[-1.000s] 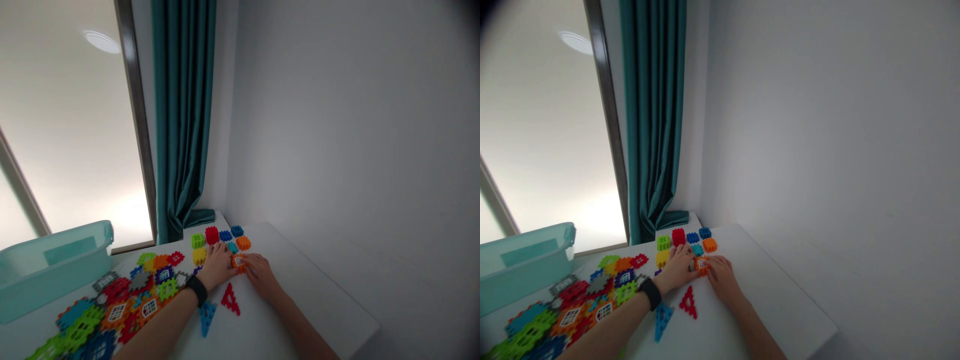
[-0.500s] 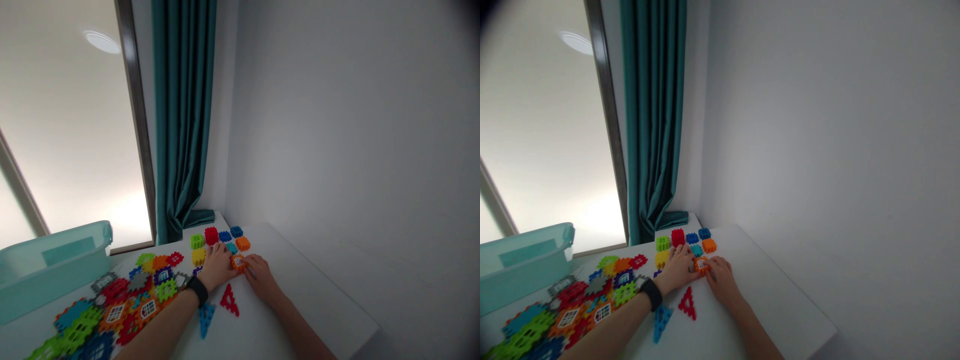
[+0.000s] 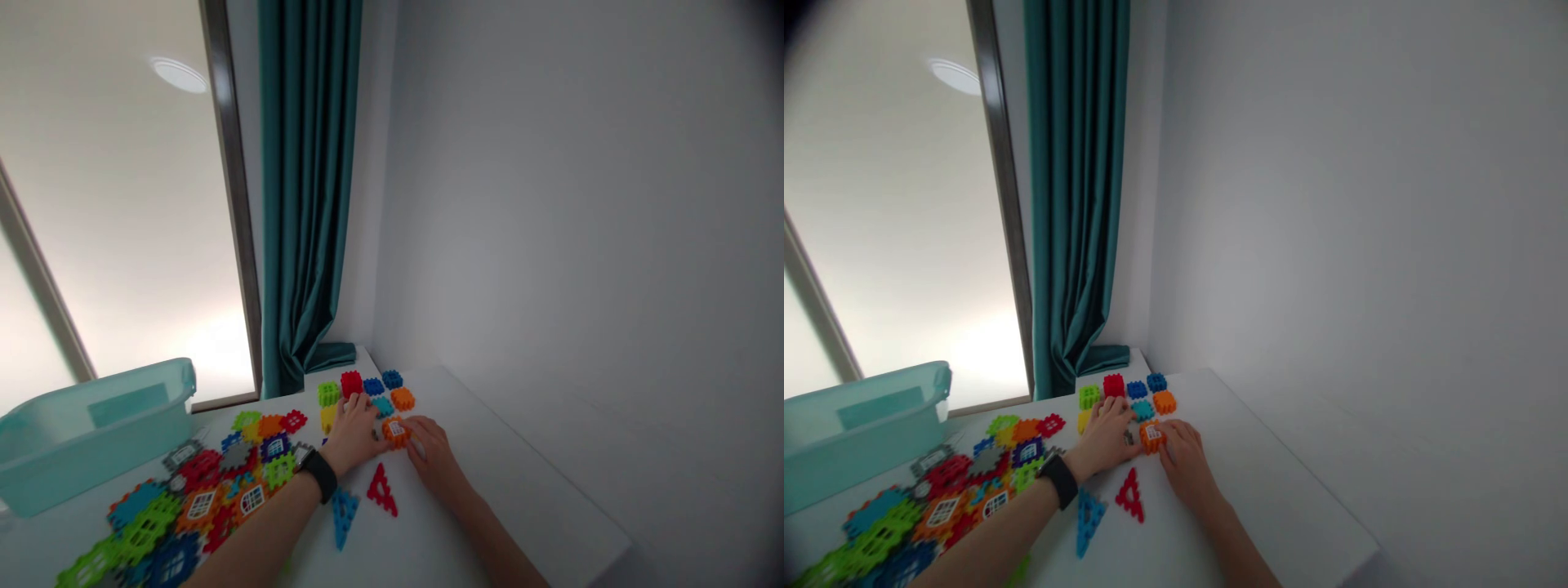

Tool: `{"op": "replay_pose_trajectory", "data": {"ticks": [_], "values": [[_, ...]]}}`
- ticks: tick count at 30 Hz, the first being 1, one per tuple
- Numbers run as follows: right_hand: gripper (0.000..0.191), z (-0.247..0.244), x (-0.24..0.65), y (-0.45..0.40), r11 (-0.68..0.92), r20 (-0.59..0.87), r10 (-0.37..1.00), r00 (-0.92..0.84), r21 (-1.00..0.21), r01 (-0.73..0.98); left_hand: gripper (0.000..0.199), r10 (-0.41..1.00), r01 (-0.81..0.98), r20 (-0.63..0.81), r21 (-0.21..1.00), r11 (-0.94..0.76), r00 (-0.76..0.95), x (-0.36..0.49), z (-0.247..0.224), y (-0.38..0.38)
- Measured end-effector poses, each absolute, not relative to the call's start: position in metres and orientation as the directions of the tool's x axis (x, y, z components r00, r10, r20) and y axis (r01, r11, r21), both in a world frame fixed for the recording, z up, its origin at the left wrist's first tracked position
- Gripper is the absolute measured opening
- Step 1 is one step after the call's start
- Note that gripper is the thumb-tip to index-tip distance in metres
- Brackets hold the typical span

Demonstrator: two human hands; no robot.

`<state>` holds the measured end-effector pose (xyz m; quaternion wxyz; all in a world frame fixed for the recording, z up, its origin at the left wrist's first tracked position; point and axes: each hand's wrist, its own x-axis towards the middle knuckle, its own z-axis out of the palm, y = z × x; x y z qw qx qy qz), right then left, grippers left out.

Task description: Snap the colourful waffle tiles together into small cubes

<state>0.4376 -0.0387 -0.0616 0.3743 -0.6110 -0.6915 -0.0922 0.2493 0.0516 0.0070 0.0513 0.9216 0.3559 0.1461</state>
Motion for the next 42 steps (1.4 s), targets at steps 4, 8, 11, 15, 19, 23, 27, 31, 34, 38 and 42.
{"op": "replay_pose_trajectory", "data": {"ticks": [4, 8, 11, 15, 19, 23, 27, 31, 34, 38, 42], "values": [[0.031, -0.054, 0.426, -0.038, 0.282, 0.667, 0.745, -0.029, -0.275, 0.919, 0.045, 0.663, 0.635, 0.253, 0.191, -0.749, 0.705, 0.235, 0.016, 0.048], [0.03, -0.044, 0.41, -0.035, 0.325, 0.664, 0.744, -0.077, -0.258, 0.91, 0.047, 0.665, 0.642, 0.271, 0.18, -0.746, 0.696, 0.212, 0.025, 0.046], [0.029, -0.037, 0.395, -0.03, 0.353, 0.651, 0.751, -0.113, -0.249, 0.902, 0.044, 0.663, 0.649, 0.312, 0.163, -0.743, 0.68, 0.187, 0.032, 0.045], [0.028, -0.028, 0.372, -0.018, 0.412, 0.633, 0.751, -0.188, -0.227, 0.882, 0.034, 0.676, 0.679, 0.347, 0.134, -0.722, 0.65, 0.148, 0.04, 0.044], [0.028, -0.02, 0.344, -0.007, 0.462, 0.618, 0.75, -0.237, -0.232, 0.856, 0.027, 0.701, 0.718, 0.352, 0.105, -0.688, 0.62, 0.108, 0.043, 0.043], [0.028, -0.012, 0.313, 0.0, 0.506, 0.571, 0.763, -0.303, -0.237, 0.829, 0.025, 0.739, 0.76, 0.334, 0.093, -0.644, 0.585, 0.072, 0.04, 0.04], [0.03, -0.007, 0.284, 0.006, 0.569, 0.501, 0.767, -0.4, -0.243, 0.786, 0.02, 0.778, 0.788, 0.297, 0.119, -0.605, 0.553, 0.042, 0.034, 0.033], [0.033, -0.004, 0.262, 0.009, 0.592, 0.422, 0.782, -0.459, -0.272, 0.758, 0.021, 0.821, 0.808, 0.266, 0.186, -0.559, 0.506, 0.022, 0.022, 0.024], [0.029, -0.002, 0.248, 0.008, 0.575, 0.352, 0.807, -0.475, -0.283, 0.767, 0.022, 0.846, 0.822, 0.264, 0.227, -0.522, 0.464, 0.016, 0.01, 0.018], [0.026, -0.004, 0.234, -0.002, 0.567, 0.3, 0.82, -0.488, -0.304, 0.766, 0.026, 0.862, 0.829, 0.273, 0.264, -0.494, 0.426, 0.013, -0.002, 0.009], [0.037, -0.015, 0.227, -0.016, 0.575, 0.316, 0.813, -0.488, -0.314, 0.756, 0.032, 0.837, 0.794, 0.277, 0.279, -0.541, 0.472, 0.002, -0.006, 0.001]]}}
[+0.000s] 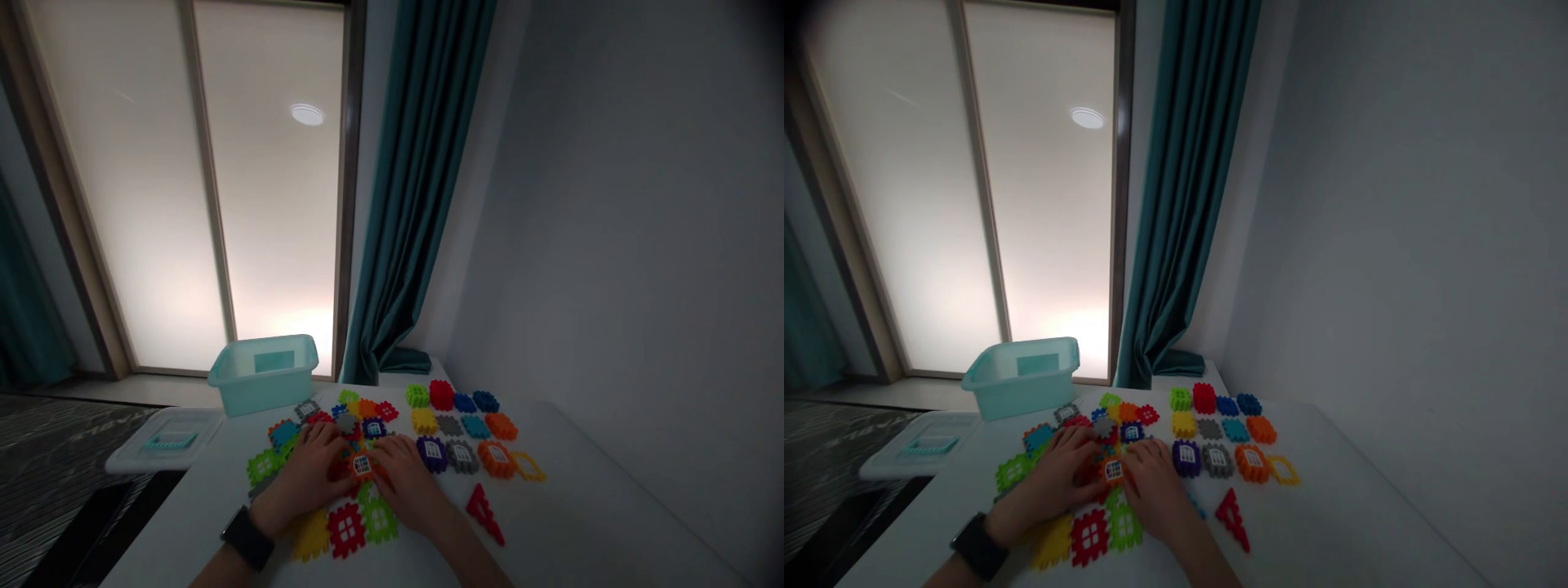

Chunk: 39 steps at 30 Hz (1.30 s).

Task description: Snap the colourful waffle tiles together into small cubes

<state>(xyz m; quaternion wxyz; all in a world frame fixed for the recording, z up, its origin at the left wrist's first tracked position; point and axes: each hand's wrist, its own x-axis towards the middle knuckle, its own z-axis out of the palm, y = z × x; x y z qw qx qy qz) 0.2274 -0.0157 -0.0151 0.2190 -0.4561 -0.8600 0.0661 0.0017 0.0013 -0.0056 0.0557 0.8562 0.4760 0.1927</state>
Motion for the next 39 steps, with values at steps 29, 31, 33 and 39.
{"op": "replay_pose_trajectory", "data": {"ticks": [29, 31, 33, 39], "values": [[0.045, -0.029, 0.228, -0.031, 0.597, 0.317, 0.8, -0.509, -0.35, 0.722, 0.042, 0.827, 0.754, 0.186, 0.343, -0.56, 0.53, -0.022, 0.008, -0.002], [0.045, -0.029, 0.228, -0.031, 0.601, 0.325, 0.797, -0.508, -0.345, 0.721, 0.041, 0.832, 0.762, 0.211, 0.334, -0.555, 0.514, -0.028, 0.009, 0.001], [0.045, -0.029, 0.228, -0.032, 0.605, 0.338, 0.793, -0.507, -0.341, 0.72, 0.042, 0.833, 0.76, 0.248, 0.34, -0.554, 0.496, -0.033, 0.008, 0.004], [0.063, -0.029, 0.224, -0.032, 0.564, 0.368, 0.821, -0.436, -0.405, 0.72, 0.052, 0.778, 0.679, 0.405, 0.389, -0.622, 0.481, -0.024, 0.006, 0.0]]}}
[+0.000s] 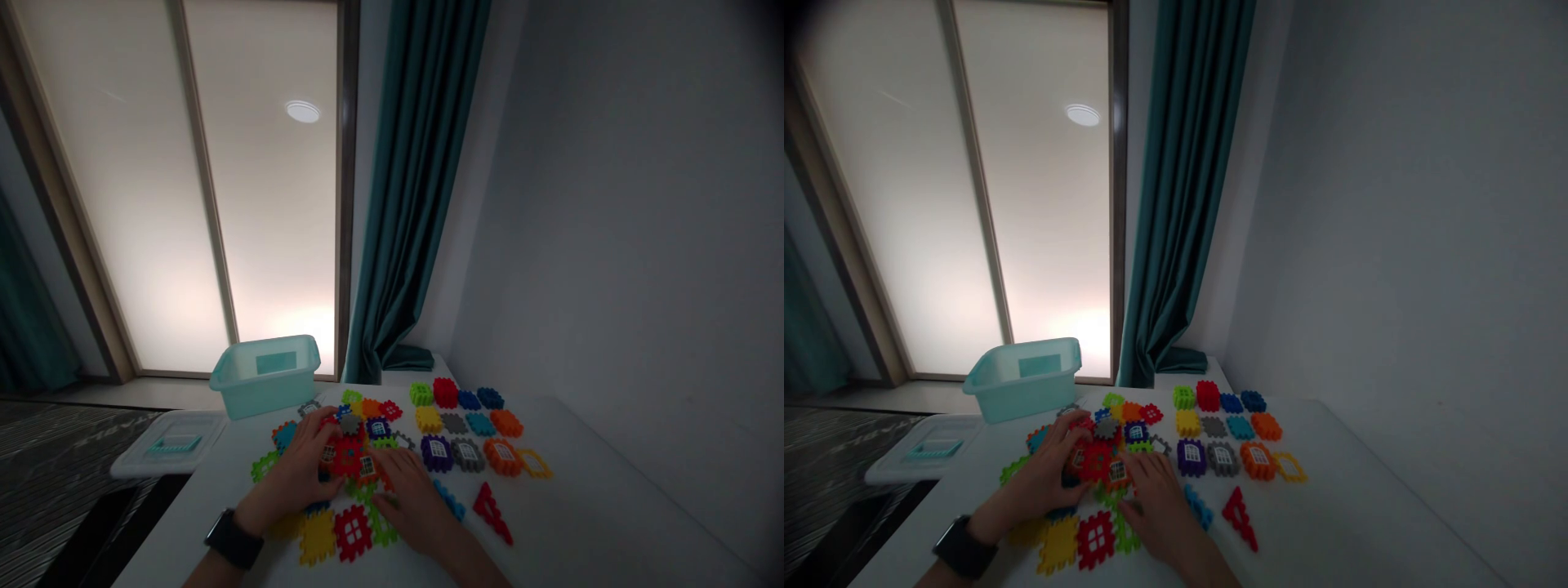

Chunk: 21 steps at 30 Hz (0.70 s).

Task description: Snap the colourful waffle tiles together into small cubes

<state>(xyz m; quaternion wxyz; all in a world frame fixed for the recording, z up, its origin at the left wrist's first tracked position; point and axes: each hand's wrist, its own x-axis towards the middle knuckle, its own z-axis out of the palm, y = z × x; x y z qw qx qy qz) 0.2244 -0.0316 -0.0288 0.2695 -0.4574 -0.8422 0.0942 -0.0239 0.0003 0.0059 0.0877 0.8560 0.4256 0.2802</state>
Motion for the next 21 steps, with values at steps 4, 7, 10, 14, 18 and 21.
{"op": "replay_pose_trajectory", "data": {"ticks": [4, 7, 10, 14, 18, 21], "values": [[0.074, -0.028, 0.223, -0.03, 0.556, 0.455, 0.815, -0.359, -0.44, 0.706, 0.052, 0.756, 0.624, 0.456, 0.434, -0.65, 0.47, -0.005, 0.004, -0.01], [0.061, -0.027, 0.223, -0.029, 0.585, 0.534, 0.775, -0.339, -0.402, 0.704, 0.054, 0.754, 0.596, 0.473, 0.467, -0.653, 0.456, 0.004, 0.002, -0.013], [0.056, -0.027, 0.224, -0.029, 0.594, 0.572, 0.754, -0.324, -0.383, 0.708, 0.055, 0.748, 0.575, 0.489, 0.482, -0.661, 0.449, 0.005, -0.001, -0.014], [0.056, -0.027, 0.227, -0.028, 0.63, 0.575, 0.737, -0.355, -0.396, 0.667, 0.056, 0.751, 0.572, 0.494, 0.491, -0.657, 0.438, 0.004, -0.003, -0.013], [0.049, -0.025, 0.227, -0.028, 0.623, 0.558, 0.754, -0.347, -0.439, 0.648, 0.056, 0.745, 0.588, 0.492, 0.464, -0.662, 0.45, 0.004, -0.003, -0.012], [0.049, -0.023, 0.226, -0.029, 0.614, 0.553, 0.763, -0.334, -0.46, 0.642, 0.056, 0.74, 0.605, 0.483, 0.435, -0.667, 0.468, 0.001, -0.003, -0.01]]}}
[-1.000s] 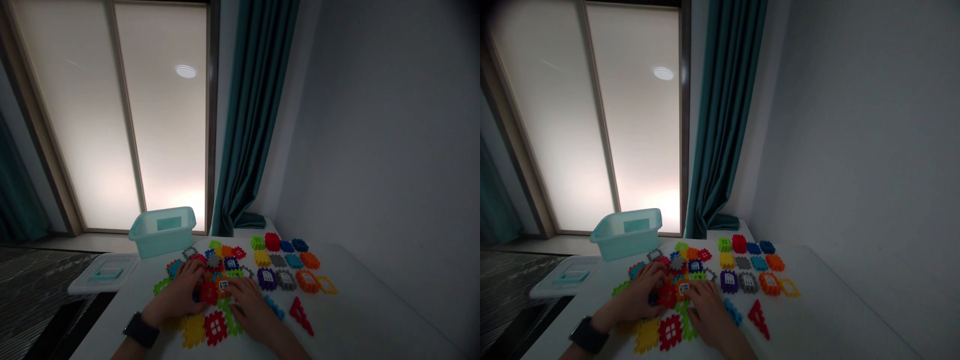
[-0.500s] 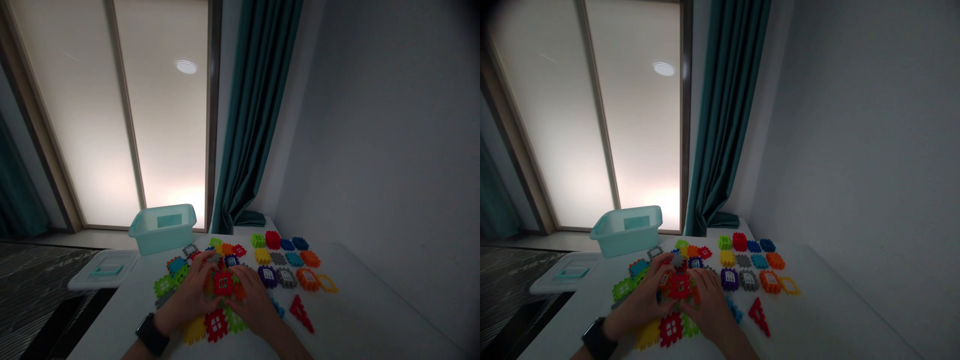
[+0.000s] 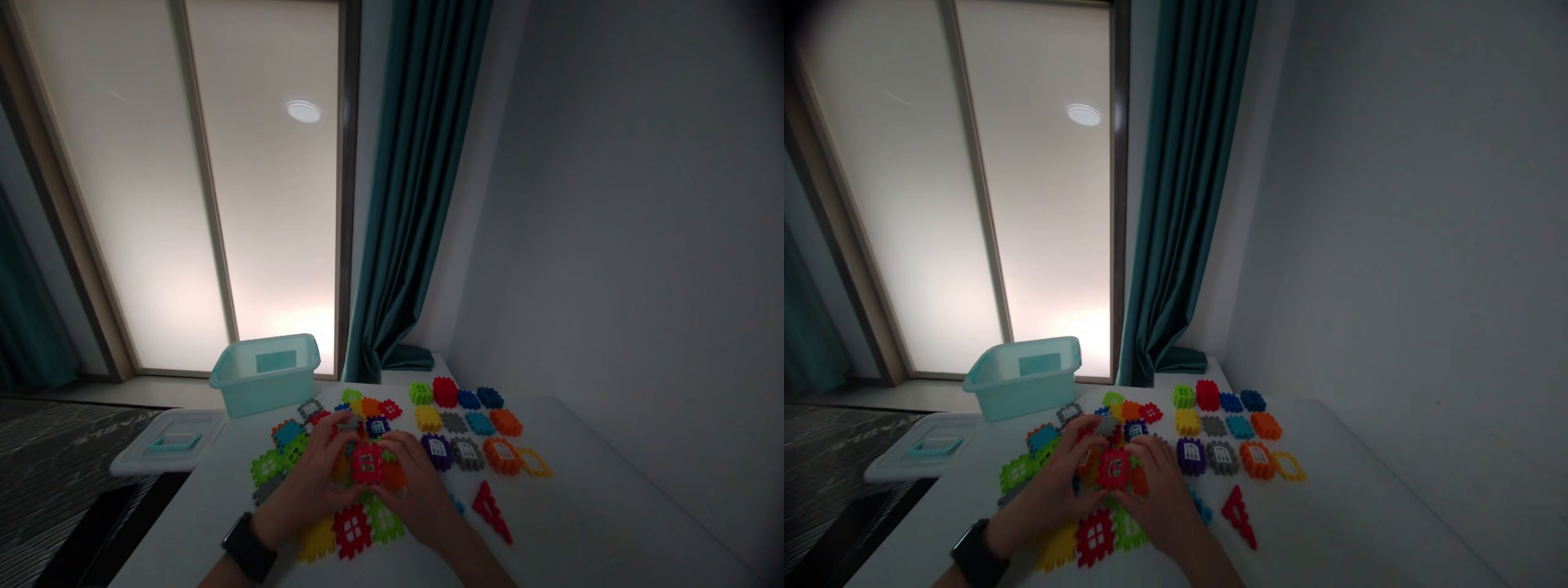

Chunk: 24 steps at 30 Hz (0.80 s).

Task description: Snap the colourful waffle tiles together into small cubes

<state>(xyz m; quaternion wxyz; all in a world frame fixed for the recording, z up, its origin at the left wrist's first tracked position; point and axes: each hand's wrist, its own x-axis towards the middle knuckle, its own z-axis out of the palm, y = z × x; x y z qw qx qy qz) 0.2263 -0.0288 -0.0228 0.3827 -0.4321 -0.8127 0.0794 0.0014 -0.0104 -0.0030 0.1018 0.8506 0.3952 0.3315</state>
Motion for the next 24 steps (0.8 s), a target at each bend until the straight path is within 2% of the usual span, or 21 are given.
{"op": "replay_pose_trajectory", "data": {"ticks": [8, 11, 13, 16, 19, 21, 24], "values": [[0.05, -0.022, 0.228, -0.03, 0.617, 0.575, 0.746, -0.335, -0.407, 0.674, 0.054, 0.726, 0.622, 0.514, 0.398, -0.674, 0.458, 0.0, -0.002, -0.011], [0.047, -0.023, 0.228, -0.029, 0.645, 0.633, 0.687, -0.358, -0.304, 0.701, 0.051, 0.721, 0.627, 0.546, 0.396, -0.671, 0.427, 0.002, -0.002, -0.011], [0.039, -0.022, 0.228, -0.028, 0.682, 0.697, 0.604, -0.387, -0.201, 0.703, 0.05, 0.718, 0.615, 0.564, 0.412, -0.672, 0.407, 0.004, -0.003, -0.01], [0.023, -0.019, 0.227, -0.027, 0.735, 0.776, 0.455, -0.436, -0.051, 0.676, 0.049, 0.722, 0.57, 0.581, 0.47, -0.674, 0.376, 0.005, -0.006, -0.008], [0.019, -0.017, 0.228, -0.027, 0.753, 0.8, 0.375, -0.468, 0.032, 0.657, 0.046, 0.737, 0.513, 0.577, 0.54, -0.667, 0.351, 0.006, -0.008, -0.007], [0.02, -0.017, 0.229, -0.028, 0.752, 0.809, 0.366, -0.46, 0.034, 0.658, 0.043, 0.756, 0.47, 0.563, 0.596, -0.651, 0.333, 0.008, -0.008, -0.006], [0.017, -0.019, 0.23, -0.027, 0.738, 0.837, 0.421, -0.35, -0.092, 0.669, 0.033, 0.794, 0.401, 0.508, 0.686, -0.608, 0.334, 0.01, -0.004, -0.007]]}}
